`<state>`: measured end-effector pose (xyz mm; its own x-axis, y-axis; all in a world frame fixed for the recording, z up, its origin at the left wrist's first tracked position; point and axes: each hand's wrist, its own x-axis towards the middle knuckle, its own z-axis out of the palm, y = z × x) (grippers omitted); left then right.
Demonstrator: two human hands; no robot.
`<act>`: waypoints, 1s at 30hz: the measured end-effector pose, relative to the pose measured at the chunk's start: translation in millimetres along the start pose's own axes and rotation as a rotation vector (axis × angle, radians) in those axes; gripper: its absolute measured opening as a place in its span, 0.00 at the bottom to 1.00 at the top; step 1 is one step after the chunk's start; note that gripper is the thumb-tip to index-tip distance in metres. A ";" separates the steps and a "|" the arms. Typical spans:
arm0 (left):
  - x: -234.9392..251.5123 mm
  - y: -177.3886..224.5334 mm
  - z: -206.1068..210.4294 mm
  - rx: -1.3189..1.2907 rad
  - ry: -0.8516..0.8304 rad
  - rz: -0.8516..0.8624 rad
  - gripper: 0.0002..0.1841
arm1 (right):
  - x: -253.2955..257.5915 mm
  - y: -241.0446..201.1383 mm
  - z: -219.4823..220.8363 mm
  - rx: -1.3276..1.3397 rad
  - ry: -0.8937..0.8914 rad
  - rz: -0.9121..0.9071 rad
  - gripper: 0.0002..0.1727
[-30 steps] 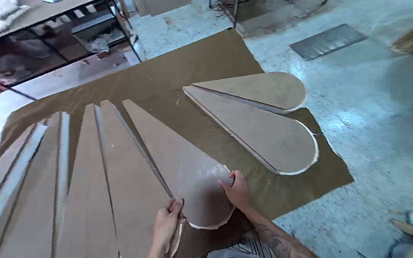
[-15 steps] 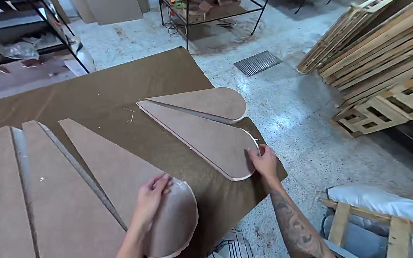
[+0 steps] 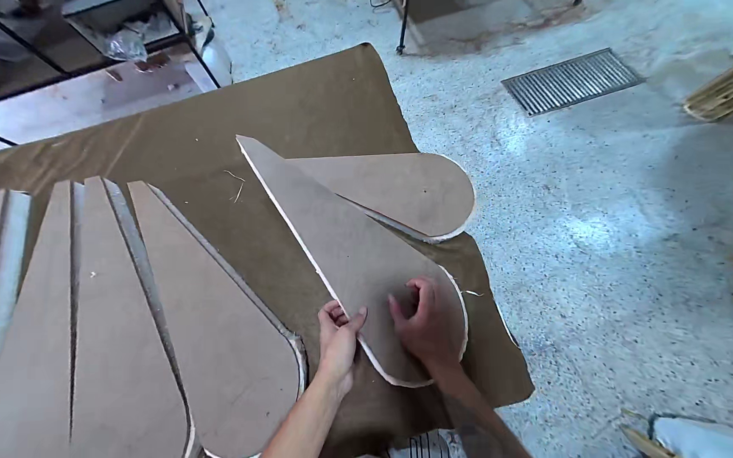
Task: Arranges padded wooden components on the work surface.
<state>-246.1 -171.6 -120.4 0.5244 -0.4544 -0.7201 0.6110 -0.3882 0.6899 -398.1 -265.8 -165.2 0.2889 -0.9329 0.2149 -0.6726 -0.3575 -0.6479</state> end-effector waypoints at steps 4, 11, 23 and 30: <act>21.6 -10.0 2.1 -0.066 -0.190 -0.099 0.42 | 43.2 9.3 -8.1 -0.144 0.027 0.380 0.35; 32.6 -30.6 -24.1 -0.326 -0.349 -0.073 0.46 | 57.9 9.7 -10.6 -0.313 -0.184 0.421 0.45; -30.5 -8.5 -37.4 0.812 0.130 0.549 0.35 | 211.3 148.3 -18.3 0.564 -0.062 0.715 0.52; 0.9 -61.9 -42.7 1.290 -0.061 0.610 0.40 | 245.5 72.8 -44.2 1.253 -0.245 0.673 0.27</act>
<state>-258.2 -113.8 -166.9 0.4584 -0.8329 -0.3101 -0.6718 -0.5532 0.4927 -406.2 -522.7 -127.4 0.3573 -0.8297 -0.4288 0.2665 0.5306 -0.8046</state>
